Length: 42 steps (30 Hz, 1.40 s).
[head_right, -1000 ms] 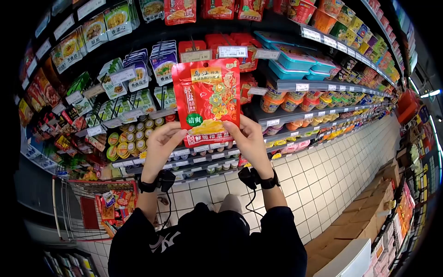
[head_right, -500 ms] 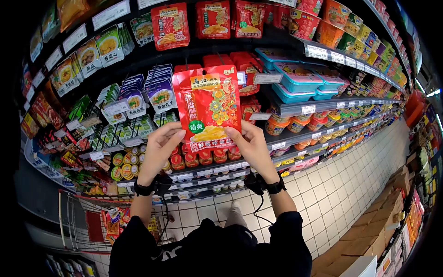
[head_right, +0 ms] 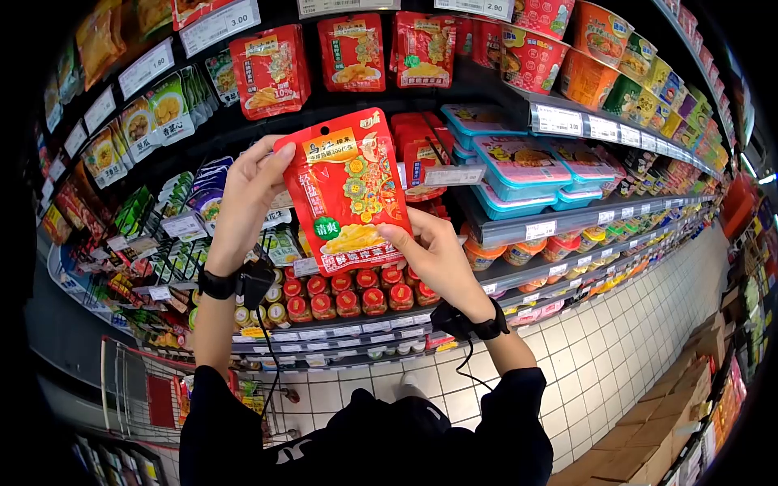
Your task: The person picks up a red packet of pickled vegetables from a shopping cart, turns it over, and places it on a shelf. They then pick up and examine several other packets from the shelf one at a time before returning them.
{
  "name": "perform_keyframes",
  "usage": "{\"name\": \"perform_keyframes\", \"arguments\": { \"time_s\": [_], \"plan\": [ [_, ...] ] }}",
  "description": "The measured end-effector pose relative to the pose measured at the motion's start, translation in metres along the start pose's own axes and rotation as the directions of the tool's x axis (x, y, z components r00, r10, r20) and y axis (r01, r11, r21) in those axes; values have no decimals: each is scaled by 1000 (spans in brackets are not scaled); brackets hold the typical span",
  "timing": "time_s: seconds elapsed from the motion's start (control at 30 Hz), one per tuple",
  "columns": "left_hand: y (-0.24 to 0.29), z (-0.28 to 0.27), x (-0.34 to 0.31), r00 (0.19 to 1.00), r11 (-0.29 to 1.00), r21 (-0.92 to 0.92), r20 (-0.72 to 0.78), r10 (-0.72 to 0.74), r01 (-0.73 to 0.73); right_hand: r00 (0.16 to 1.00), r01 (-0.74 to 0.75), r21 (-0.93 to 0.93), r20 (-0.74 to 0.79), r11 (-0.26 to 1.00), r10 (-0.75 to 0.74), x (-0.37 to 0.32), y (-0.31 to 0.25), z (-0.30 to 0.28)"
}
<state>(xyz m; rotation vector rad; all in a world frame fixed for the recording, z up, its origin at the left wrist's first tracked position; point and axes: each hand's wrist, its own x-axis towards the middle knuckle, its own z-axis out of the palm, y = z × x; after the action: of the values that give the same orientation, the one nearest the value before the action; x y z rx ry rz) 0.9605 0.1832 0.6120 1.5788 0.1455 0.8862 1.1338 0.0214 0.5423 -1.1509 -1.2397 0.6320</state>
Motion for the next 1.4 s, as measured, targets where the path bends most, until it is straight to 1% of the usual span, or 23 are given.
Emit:
{"name": "perform_keyframes", "arguments": {
  "time_s": [0.03,0.07,0.1,0.13,0.2,0.27,0.3,0.33,0.4,0.47,0.53,0.57,0.6,0.67,0.73,0.93,1.0,1.03,1.1,1.13,1.17,1.3,1.4],
  "plan": [
    [-2,1,9,1000,1000,10,-9,26,-26,1000,-3,-16,17,1000,3,4,1,-6],
    [-2,2,16,1000,1000,11,-18,19,-19,999,-12,-30,33,999,13,7,2,-11],
    [-2,3,21,1000,999,34,-15,25,-24,998,39,-10,53,999,-39,12,3,-15],
    [-3,4,26,1000,998,56,-11,29,-29,997,-2,-22,71,1000,3,16,1,-22],
    [-4,7,38,999,997,66,-33,42,-40,996,-31,-57,85,998,36,25,-8,-31],
    [-1,11,47,998,995,92,-40,45,-41,993,73,11,97,997,-74,40,-8,-39],
    [0,13,52,998,994,92,-40,56,-52,991,71,-27,114,997,-68,47,-8,-46],
    [1,14,55,997,994,94,-43,60,-55,990,74,-26,118,997,-71,54,-14,-49],
    [3,16,60,998,994,105,-45,45,-40,990,78,21,117,997,-79,65,-28,-52],
    [-2,14,58,998,991,130,-51,37,-30,990,64,38,121,997,-68,69,-30,-55],
    [-7,14,56,998,988,153,-60,24,-14,987,-25,12,158,1000,23,72,-32,-59],
    [-8,16,56,998,988,155,-57,17,-8,985,-32,-14,171,999,34,76,-27,-62],
    [-8,17,56,998,988,158,-54,10,-1,984,-35,-12,176,999,37,78,-25,-62],
    [-11,17,56,998,986,165,-67,-8,19,981,-23,-73,192,997,37,81,-21,-62],
    [-15,17,57,998,977,214,-67,-6,20,978,-27,-74,207,997,42,86,-15,-64],
    [-26,12,69,995,978,210,-95,-2,22,968,-62,-37,242,997,69,103,-9,-68],
    [-26,9,74,994,980,197,-112,-2,25,963,-18,-70,268,997,36,113,-11,-70],
    [-26,9,74,994,975,224,-108,21,4,964,-23,-110,260,994,51,114,-10,-71],
    [-25,11,71,993,963,270,-109,44,-13,963,-33,-77,264,996,52,112,-14,-68],
    [-25,12,70,993,963,270,-113,42,-10,964,-31,-48,264,998,43,112,-13,-68],
    [-27,12,70,992,965,263,-119,47,-14,967,-15,-95,252,995,38,112,-10,-70],
    [-32,9,72,991,965,261,-122,64,-30,964,-8,-80,265,997,29,116,-3,-72],
    [-24,8,78,990,964,266,-122,63,-29,969,13,-116,248,993,16,121,-8,-72]
  ]
}}
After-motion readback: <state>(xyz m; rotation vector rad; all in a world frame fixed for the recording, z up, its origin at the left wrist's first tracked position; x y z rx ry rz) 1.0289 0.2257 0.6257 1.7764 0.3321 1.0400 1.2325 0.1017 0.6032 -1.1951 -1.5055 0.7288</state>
